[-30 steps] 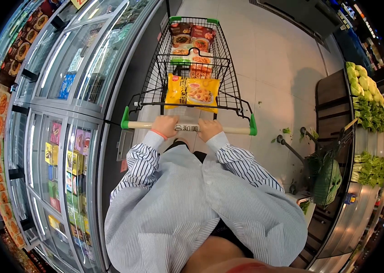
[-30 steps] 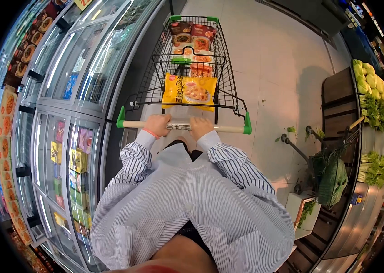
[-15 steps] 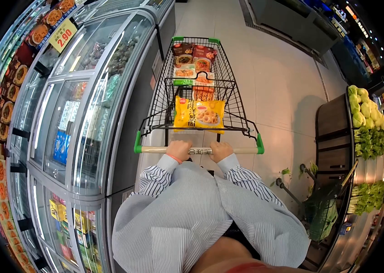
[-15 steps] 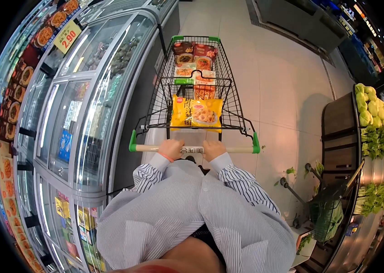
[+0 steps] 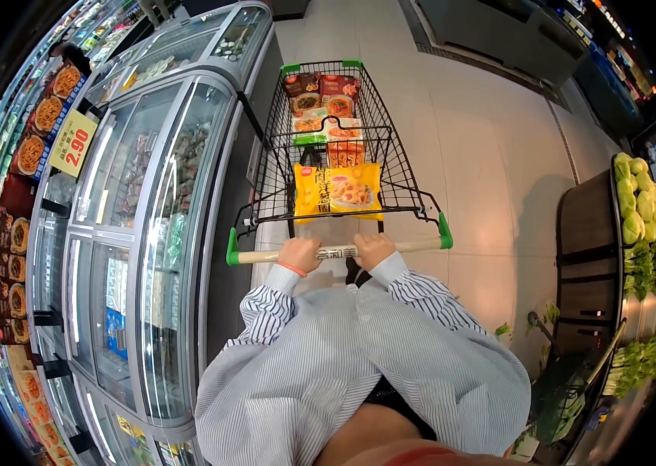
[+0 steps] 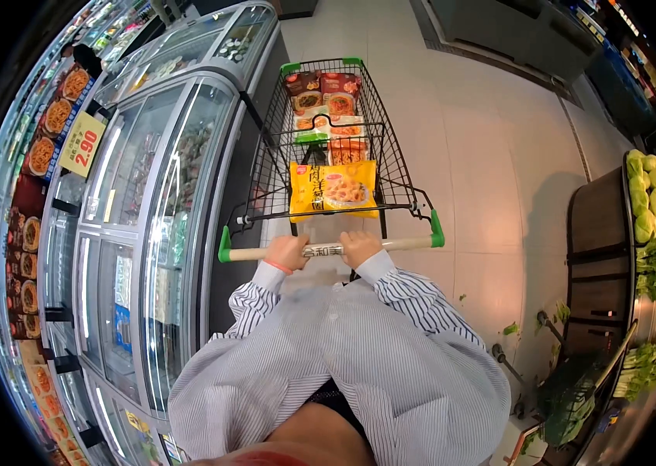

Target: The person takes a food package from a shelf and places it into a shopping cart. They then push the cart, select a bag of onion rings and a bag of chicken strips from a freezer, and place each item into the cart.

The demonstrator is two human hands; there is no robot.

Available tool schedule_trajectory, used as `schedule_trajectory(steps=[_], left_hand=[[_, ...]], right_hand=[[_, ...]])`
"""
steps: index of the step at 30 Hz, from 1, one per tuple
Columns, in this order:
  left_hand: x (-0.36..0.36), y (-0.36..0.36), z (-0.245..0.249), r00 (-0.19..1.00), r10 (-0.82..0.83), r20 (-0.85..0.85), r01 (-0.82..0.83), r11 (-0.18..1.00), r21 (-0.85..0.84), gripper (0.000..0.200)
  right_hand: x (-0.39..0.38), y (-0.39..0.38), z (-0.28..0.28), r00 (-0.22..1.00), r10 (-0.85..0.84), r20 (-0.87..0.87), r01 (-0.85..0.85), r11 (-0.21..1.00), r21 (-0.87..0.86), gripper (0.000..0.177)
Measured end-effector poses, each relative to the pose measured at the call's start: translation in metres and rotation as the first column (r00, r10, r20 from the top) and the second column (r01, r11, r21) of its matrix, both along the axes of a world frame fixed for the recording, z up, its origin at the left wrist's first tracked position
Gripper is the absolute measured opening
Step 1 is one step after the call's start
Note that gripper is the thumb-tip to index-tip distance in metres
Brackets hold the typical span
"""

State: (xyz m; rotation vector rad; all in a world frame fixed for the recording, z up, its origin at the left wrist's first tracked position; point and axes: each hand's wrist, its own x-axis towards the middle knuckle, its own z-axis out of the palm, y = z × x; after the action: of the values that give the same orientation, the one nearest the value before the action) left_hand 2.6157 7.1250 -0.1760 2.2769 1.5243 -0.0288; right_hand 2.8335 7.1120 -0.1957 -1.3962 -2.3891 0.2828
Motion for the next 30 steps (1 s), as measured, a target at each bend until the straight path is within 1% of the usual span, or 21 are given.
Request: schedule_trajectory(steps=[3,6,7,9,12,16,17,20,21,24,25,28,30], left_hand=[[-0.002,0.063,-0.011,0.999,0.006,-0.045,-0.007,1.000,-0.030,0.017],[0.005,0.135,-0.012,0.997,0.029,-0.066,-0.032,0.999,-0.042,0.018],[0.007,0.160,-0.017,0.998,0.039,-0.053,-0.039,0.999,-0.003,0.017],[0.011,0.201,-0.024,0.999,0.036,-0.027,-0.035,0.999,0.016,0.018],[0.023,0.269,-0.033,1.000,0.026,0.001,-0.026,0.999,0.046,0.019],[0.032,0.355,-0.032,1.000,-0.006,-0.018,0.007,0.999,0.032,0.020],[0.034,0.376,-0.040,1.000,-0.010,0.004,0.010,0.998,0.056,0.020],[0.046,0.443,-0.056,0.998,0.042,-0.038,-0.041,0.999,0.020,0.020],[0.049,0.464,-0.058,0.999,0.043,-0.016,-0.043,0.999,-0.008,0.019],[0.053,0.527,-0.079,1.000,0.003,0.009,-0.003,0.999,0.035,0.017],[0.057,0.550,-0.084,1.000,0.001,-0.006,-0.001,0.999,0.033,0.017],[0.064,0.610,-0.093,1.000,-0.010,-0.002,0.010,1.000,-0.002,0.017],[0.066,0.651,-0.088,0.998,-0.031,-0.050,0.028,0.998,-0.058,0.018]], right_hand=[[-0.001,0.061,-0.008,0.999,0.037,0.033,-0.034,0.997,-0.065,0.021],[0.003,0.136,-0.020,0.997,0.053,0.061,-0.044,0.990,-0.134,0.022],[0.005,0.160,-0.023,0.998,0.053,0.036,-0.050,0.994,-0.094,0.022],[0.011,0.206,-0.026,0.999,0.039,-0.013,-0.039,0.999,-0.006,0.024],[0.020,0.273,-0.034,1.000,0.018,0.016,-0.019,1.000,0.019,0.023],[0.029,0.358,-0.042,0.998,0.005,-0.060,0.001,0.996,0.093,0.024],[0.032,0.379,-0.045,0.998,0.009,0.064,-0.007,1.000,-0.027,0.024],[0.041,0.448,-0.057,0.998,0.003,0.057,-0.004,1.000,0.024,0.024],[0.044,0.469,-0.064,0.997,-0.003,0.079,0.003,1.000,0.009,0.024],[0.049,0.532,-0.084,0.999,-0.038,0.009,0.037,0.996,0.079,0.021],[0.053,0.556,-0.089,0.999,-0.036,0.027,0.034,0.996,0.085,0.021],[0.061,0.610,-0.099,0.999,-0.031,0.041,0.028,0.997,0.065,0.021],[0.063,0.652,-0.100,0.999,-0.028,0.016,0.027,0.998,0.058,0.021]])
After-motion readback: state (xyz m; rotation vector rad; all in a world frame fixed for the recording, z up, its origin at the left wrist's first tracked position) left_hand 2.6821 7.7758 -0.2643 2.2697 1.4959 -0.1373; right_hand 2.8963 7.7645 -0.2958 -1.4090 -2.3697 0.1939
